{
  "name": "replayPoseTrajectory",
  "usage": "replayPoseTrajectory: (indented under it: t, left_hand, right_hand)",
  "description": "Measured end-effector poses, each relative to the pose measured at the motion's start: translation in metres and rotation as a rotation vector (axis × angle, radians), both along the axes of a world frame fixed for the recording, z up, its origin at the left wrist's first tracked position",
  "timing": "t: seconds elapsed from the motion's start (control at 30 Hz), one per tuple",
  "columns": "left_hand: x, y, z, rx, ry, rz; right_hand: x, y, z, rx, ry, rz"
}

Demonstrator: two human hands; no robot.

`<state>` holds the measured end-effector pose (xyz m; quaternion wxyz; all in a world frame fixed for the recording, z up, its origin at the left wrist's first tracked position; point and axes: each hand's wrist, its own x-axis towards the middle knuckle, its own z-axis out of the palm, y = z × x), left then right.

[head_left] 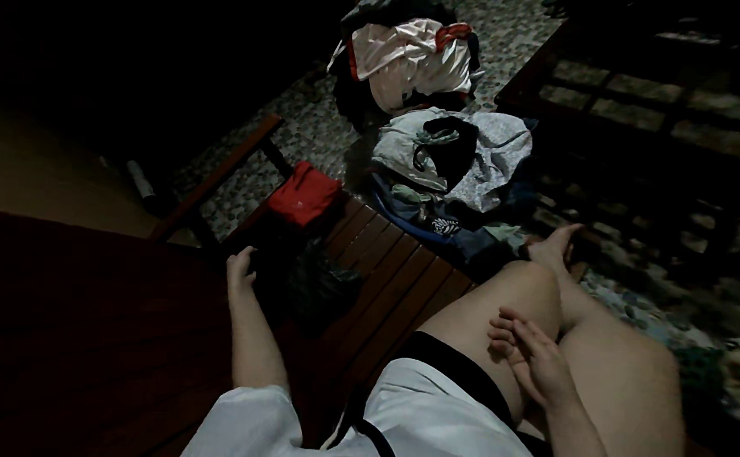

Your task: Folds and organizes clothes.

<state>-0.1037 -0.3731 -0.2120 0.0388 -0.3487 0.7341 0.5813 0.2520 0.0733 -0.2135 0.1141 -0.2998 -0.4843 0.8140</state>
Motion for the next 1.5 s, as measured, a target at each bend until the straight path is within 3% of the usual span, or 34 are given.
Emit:
replayPoseTrajectory:
  t: [0.13,0.23,0.37,0.43,0.57,0.77,0.9,0.97,1.07,1.2,1.27,1.37,1.5]
  left_hand:
    - [0.051,0.018,0.014,0.239,0.134,-0.052]
    - [0.082,0.028,-0.019,0.462,0.152,-0.104]
    - [0.105,0.035,-0.075,0.534,-0.014,-0.067]
    - [0.108,0.034,-0.080,0.531,-0.005,-0.051]
    - [0.101,0.029,-0.062,0.488,0.043,-0.101]
    - [0.085,0.060,0.005,0.549,0.202,-0.193]
    - [0.085,0.047,-0.012,0.664,0.200,-0.143]
    - [0.095,0.036,-0.032,0.537,0.053,-0.120]
    - [0.101,0.027,-0.056,0.170,-0.202,-0.161]
    - [0.091,0.029,-0.043,-0.413,-0.304,-0.301]
    - [0.095,0.043,-0.031,-0.759,-0.166,-0.307]
    - [0.108,0.092,-0.056,-1.062,0.349,-0.418]
    - [0.155,0.128,-0.129,-1.205,0.371,-0.663]
  right_hand:
    - [0.002,0.002,-0.005,-0.005,0.039,0.008]
    - [0.004,0.002,-0.006,-0.001,0.039,0.009]
    - [0.007,0.002,-0.003,0.024,0.032,0.012]
    - [0.008,0.003,-0.004,0.008,0.049,0.006]
    - [0.007,0.003,-0.006,0.002,0.051,0.016]
    - [0.005,0.001,-0.003,0.026,0.039,0.020]
    - [0.006,0.002,-0.008,0.003,0.063,0.010]
    - [0.006,0.003,-0.007,-0.006,0.055,-0.004]
    - [0.006,0.004,-0.008,-0.007,0.057,0.002]
    - [0.008,0.005,-0.009,-0.025,0.074,0.005]
    - [0.006,0.005,-0.008,-0.014,0.055,-0.003]
    - [0.005,0.007,-0.008,-0.014,0.032,-0.014]
    - [0.002,0.003,0.002,-0.026,0.000,-0.005]
